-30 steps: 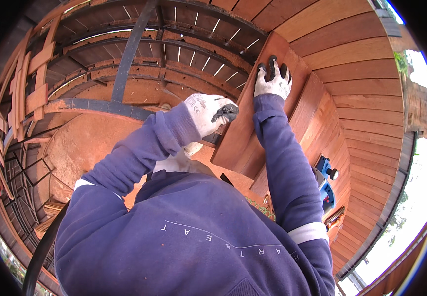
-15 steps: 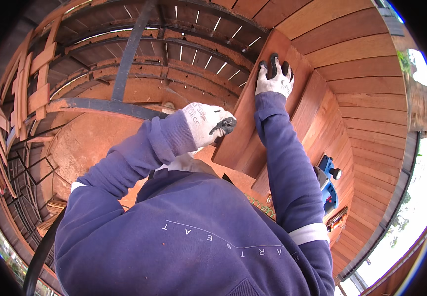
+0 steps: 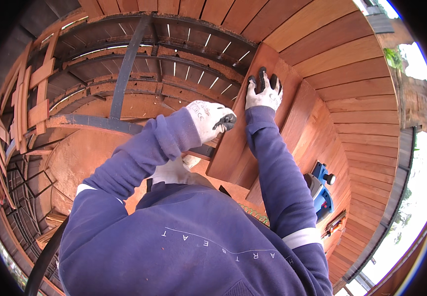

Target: The person uses a handheld electric planer to smooth the edges of wooden planks before fitting them into a curved wooden structure. They repeatedly pick up planks, plane them, and place them into the wall framework.

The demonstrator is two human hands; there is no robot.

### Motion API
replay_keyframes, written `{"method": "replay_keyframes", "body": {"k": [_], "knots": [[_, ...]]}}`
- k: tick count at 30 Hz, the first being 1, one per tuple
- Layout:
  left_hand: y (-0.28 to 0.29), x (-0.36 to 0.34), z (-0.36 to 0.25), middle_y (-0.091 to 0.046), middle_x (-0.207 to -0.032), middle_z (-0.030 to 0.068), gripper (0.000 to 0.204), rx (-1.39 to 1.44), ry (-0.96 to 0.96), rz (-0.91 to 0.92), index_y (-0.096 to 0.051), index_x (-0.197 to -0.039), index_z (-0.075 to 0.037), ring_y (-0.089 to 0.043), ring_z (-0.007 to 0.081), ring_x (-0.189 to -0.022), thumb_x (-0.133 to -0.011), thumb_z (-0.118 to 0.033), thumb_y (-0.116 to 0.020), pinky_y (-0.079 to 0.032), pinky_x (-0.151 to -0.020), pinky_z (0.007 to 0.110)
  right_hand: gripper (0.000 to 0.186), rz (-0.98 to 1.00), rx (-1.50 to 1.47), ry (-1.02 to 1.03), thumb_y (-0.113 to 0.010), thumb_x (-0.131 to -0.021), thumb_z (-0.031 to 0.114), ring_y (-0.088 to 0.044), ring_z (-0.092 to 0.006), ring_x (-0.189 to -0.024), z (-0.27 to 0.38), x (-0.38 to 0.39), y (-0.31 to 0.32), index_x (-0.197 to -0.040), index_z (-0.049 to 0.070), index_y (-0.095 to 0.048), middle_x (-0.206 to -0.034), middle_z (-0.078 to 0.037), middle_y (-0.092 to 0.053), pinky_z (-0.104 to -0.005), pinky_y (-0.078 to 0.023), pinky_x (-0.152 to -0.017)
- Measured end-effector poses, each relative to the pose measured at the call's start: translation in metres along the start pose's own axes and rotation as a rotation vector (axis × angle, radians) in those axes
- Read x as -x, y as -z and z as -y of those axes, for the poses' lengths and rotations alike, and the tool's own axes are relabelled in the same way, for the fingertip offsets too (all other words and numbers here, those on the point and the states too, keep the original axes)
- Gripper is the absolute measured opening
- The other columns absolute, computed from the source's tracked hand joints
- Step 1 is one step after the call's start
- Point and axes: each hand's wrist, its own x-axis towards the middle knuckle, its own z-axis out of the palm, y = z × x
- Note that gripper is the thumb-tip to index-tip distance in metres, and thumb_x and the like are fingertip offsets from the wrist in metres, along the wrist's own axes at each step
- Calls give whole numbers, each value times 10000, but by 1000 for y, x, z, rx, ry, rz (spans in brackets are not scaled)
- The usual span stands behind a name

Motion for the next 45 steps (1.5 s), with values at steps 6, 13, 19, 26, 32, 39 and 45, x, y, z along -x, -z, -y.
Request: {"method": "replay_keyframes", "body": {"k": [6, 13, 19, 26, 32, 39, 45], "knots": [[17, -90, 42, -664, -911, 148, 192, 33, 20, -188, -641, -988, -50, -629, 323, -881, -818, -136, -613, -501, -777, 362, 494, 51, 5, -4, -572, -847, 399, -336, -359, -1310, 1, 0, 3, -1308, 225, -535, -1395, -193, -415, -464, -237, -1097], [23, -163, 79, -657, -973, 143, 223, -84, 5, -367, -637, -1031, -87, -618, 335, -917, -825, -163, -600, -501, -804, 390, 501, 35, 0, -2, -590, -836, 375, -335, -382, -1294, 3, 0, 7, -1310, 225, -531, -1382, -214, -409, -479, -242, -1088], [26, -146, 89, -664, -976, 142, 226, -33, 122, -586, -633, -1042, -64, -639, 311, -897, -826, -118, -595, -506, -804, 368, 543, 31, 2, 7, -630, -809, 402, -348, -389, -1284, 1, -2, 9, -1303, 200, -532, -1369, -218, -421, -487, -254, -1083], [36, -34, 96, -676, -934, 106, 243, 466, 279, -370, -618, -1061, 8, -655, 184, -841, -834, 19, -533, -513, -782, 281, 815, 449, 292, -311, -640, -768, 520, -303, -365, -1322, 63, 3, 54, -1445, 208, -311, -1455, -186, -310, -443, -284, -1074], [56, -6, 104, -661, -979, 123, 189, 787, 262, -387, -586, -1083, 46, -658, 188, -856, -915, -21, -531, -538, -798, 301, 694, 64, -503, -311, -749, -704, 262, -474, -254, -1207, 23, 16, 66, -1335, 129, -493, -1293, -141, -522, -376, -405, -999], [108, 14, 82, -659, -851, 111, 278, 863, 365, -548, -586, -1087, -22, -663, 183, -707, -924, -247, -594, -569, -631, 310, 597, -161, -601, -357, -770, -697, 128, -572, -187, -1078, -70, 71, 186, -1257, 76, -571, -1222, -89, -584, -313, -455, -932], [83, 35, 47, -634, -765, 84, 242, 857, 438, -614, -583, -1058, -60, -634, 166, -586, -913, -253, -611, -544, -543, 276, 605, -126, 108, -343, -750, -687, 301, -478, -293, -1195, -179, 91, 143, -1247, 156, -572, -1236, -137, -548, -383, -379, -1022]]}}
